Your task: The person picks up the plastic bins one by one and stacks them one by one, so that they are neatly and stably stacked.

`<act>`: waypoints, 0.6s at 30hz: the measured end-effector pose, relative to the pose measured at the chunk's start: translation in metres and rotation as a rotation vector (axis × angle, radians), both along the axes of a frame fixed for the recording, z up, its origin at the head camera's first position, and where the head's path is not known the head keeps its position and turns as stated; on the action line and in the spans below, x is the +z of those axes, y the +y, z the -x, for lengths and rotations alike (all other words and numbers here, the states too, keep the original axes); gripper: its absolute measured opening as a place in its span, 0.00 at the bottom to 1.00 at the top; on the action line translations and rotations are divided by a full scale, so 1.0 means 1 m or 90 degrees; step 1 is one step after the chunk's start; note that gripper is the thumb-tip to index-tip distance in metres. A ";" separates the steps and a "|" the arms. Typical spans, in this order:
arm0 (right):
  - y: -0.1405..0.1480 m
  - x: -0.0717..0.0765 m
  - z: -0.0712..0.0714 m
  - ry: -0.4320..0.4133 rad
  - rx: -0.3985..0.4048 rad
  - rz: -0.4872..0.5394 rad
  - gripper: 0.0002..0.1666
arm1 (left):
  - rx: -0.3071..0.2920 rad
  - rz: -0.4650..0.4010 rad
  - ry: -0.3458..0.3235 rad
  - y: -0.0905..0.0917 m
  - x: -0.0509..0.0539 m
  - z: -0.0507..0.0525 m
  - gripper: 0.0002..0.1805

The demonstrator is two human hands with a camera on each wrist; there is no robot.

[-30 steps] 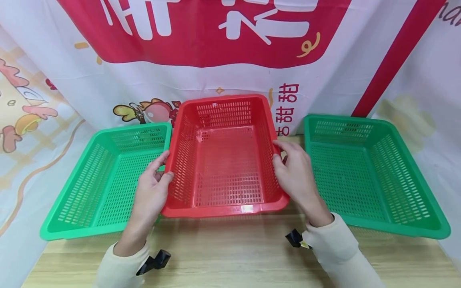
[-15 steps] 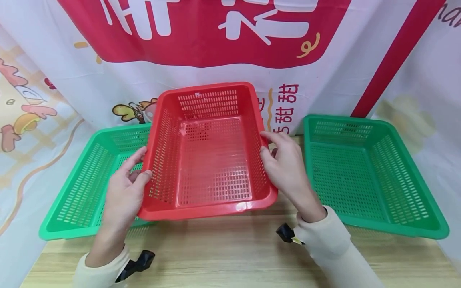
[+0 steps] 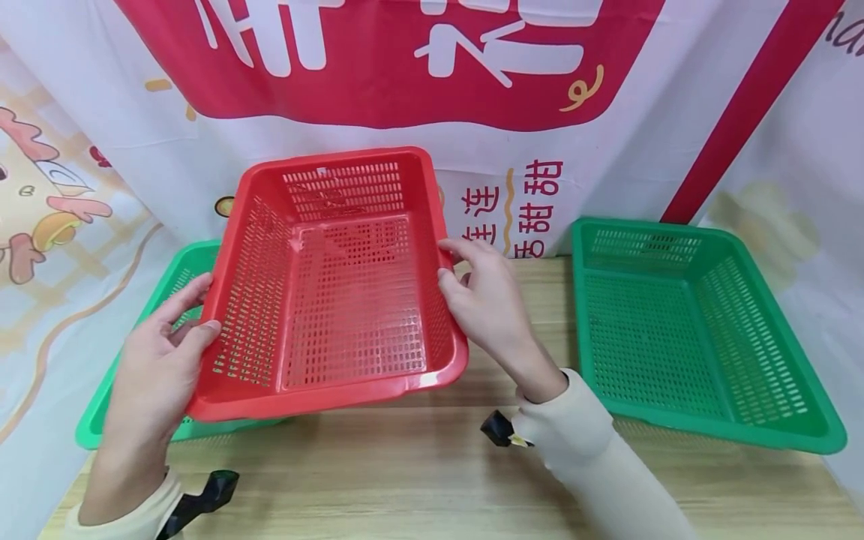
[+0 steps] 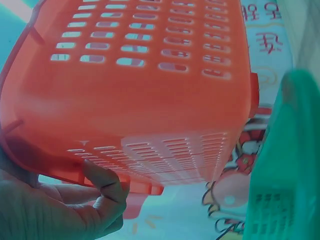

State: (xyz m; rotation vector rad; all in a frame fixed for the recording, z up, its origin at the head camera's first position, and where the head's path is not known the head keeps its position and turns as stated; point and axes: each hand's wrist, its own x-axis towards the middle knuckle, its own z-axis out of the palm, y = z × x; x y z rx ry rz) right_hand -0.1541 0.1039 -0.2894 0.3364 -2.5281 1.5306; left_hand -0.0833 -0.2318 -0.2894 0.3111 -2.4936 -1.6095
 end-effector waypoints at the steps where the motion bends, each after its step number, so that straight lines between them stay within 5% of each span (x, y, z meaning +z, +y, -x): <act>1: 0.006 -0.004 0.006 -0.002 0.016 0.013 0.23 | 0.011 0.008 0.000 0.007 0.001 -0.001 0.34; 8: -0.019 -0.005 0.008 0.006 0.052 0.054 0.24 | 0.011 -0.009 0.001 -0.025 0.005 -0.003 0.33; 13: -0.039 -0.006 0.010 0.028 0.063 0.045 0.24 | 0.039 0.045 -0.032 -0.047 0.006 -0.004 0.33; 18: -0.059 -0.005 0.011 0.033 0.075 0.031 0.23 | 0.032 -0.074 0.019 -0.070 0.003 -0.005 0.33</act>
